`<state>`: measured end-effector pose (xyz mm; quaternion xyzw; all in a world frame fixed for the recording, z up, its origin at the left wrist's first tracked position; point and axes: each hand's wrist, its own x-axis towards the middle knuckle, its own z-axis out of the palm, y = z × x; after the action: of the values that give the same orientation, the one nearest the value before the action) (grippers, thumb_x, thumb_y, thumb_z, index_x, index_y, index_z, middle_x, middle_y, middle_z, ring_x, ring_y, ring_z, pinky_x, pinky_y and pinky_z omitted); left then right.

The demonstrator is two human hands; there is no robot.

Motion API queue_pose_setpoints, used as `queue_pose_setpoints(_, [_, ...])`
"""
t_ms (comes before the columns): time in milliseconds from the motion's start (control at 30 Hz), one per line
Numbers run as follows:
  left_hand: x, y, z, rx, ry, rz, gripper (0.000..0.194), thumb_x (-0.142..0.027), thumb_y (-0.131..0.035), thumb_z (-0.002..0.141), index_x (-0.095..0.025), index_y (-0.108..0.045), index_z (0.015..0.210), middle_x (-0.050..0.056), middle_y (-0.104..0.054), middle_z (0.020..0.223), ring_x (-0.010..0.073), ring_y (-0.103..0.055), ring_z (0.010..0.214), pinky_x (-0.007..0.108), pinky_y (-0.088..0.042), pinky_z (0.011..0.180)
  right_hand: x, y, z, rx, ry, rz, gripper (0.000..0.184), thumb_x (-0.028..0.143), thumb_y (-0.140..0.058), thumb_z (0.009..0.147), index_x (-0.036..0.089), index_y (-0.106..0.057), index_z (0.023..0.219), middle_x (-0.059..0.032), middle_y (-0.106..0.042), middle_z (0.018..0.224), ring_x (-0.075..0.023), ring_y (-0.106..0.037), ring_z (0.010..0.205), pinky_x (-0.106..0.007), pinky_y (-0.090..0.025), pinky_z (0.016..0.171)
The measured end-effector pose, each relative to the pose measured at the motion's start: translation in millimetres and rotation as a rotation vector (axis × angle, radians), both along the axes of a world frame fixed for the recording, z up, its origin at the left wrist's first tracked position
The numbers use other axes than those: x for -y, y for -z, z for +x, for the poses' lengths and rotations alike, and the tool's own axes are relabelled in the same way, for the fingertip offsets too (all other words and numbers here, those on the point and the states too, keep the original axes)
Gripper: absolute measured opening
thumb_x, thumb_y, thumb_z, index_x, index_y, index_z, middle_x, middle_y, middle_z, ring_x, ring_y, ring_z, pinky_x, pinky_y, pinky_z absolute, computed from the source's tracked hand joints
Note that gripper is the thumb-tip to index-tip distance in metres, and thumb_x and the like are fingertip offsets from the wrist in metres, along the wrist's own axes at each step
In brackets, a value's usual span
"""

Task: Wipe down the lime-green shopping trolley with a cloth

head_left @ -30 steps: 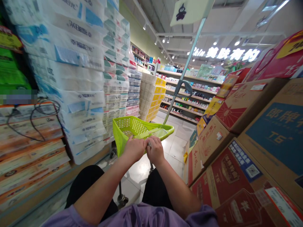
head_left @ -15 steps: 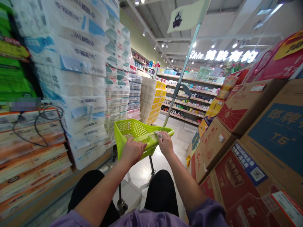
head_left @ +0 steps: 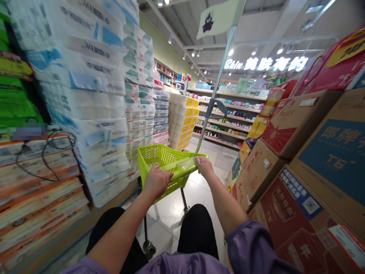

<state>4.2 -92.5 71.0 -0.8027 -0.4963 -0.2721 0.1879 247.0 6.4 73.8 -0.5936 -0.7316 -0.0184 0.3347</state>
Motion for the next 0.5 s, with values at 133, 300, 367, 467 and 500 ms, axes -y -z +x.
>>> queue_pose_setpoints(133, [-0.5,1.0,-8.3,0.017,-0.004,0.011,0.047,-0.034,-0.029,0.096,-0.021,-0.064,0.067,0.004,-0.068,0.066,0.0175,-0.061,0.067,0.042,-0.042,0.093,-2.7,3.6,9.0,0.012,0.009,0.006,0.038,0.034,-0.035,0.096,0.02,-0.069,0.083,-0.0054,-0.069,0.092,-0.0179,-0.059,0.093,-0.029,-0.039,0.085])
queue_pose_setpoints(300, [3.0,0.4,-39.4,0.064,-0.086,0.011,0.053,-0.035,-0.025,0.096,-0.02,-0.066,0.066,0.006,-0.07,0.068,0.0189,-0.063,0.071,0.042,-0.041,0.096,21.1,21.8,-16.1,-0.02,0.052,0.163,0.043,0.034,-0.029,0.097,0.018,-0.066,0.082,-0.0081,-0.067,0.089,-0.021,-0.055,0.091,-0.035,-0.036,0.09])
queue_pose_setpoints(367, [5.3,-2.7,-52.4,0.075,-0.16,-0.014,0.056,-0.037,-0.024,0.096,-0.018,-0.066,0.066,0.007,-0.07,0.069,0.02,-0.063,0.073,0.044,-0.04,0.096,31.3,26.6,-27.2,-0.017,0.02,0.267,0.043,0.034,-0.03,0.097,0.018,-0.066,0.08,-0.0075,-0.066,0.084,-0.0207,-0.055,0.085,-0.034,-0.037,0.087])
queue_pose_setpoints(467, [7.6,-9.1,-62.8,0.063,-0.261,-0.059,0.06,-0.039,-0.021,0.097,-0.018,-0.067,0.066,0.008,-0.071,0.071,0.0217,-0.064,0.077,0.048,-0.036,0.098,43.8,25.1,-45.5,0.01,-0.039,0.315,0.039,0.033,-0.033,0.097,0.018,-0.066,0.083,-0.0075,-0.065,0.081,-0.0206,-0.056,0.082,-0.034,-0.039,0.084])
queue_pose_setpoints(500, [7.8,-11.0,-63.6,0.051,-0.277,-0.07,0.06,-0.039,-0.02,0.097,-0.018,-0.067,0.066,0.008,-0.071,0.07,0.0219,-0.064,0.076,0.049,-0.034,0.099,47.3,22.6,-53.2,0.016,-0.054,0.311,0.037,0.032,-0.034,0.097,0.018,-0.067,0.086,-0.0078,-0.066,0.083,-0.021,-0.057,0.083,-0.035,-0.039,0.084])
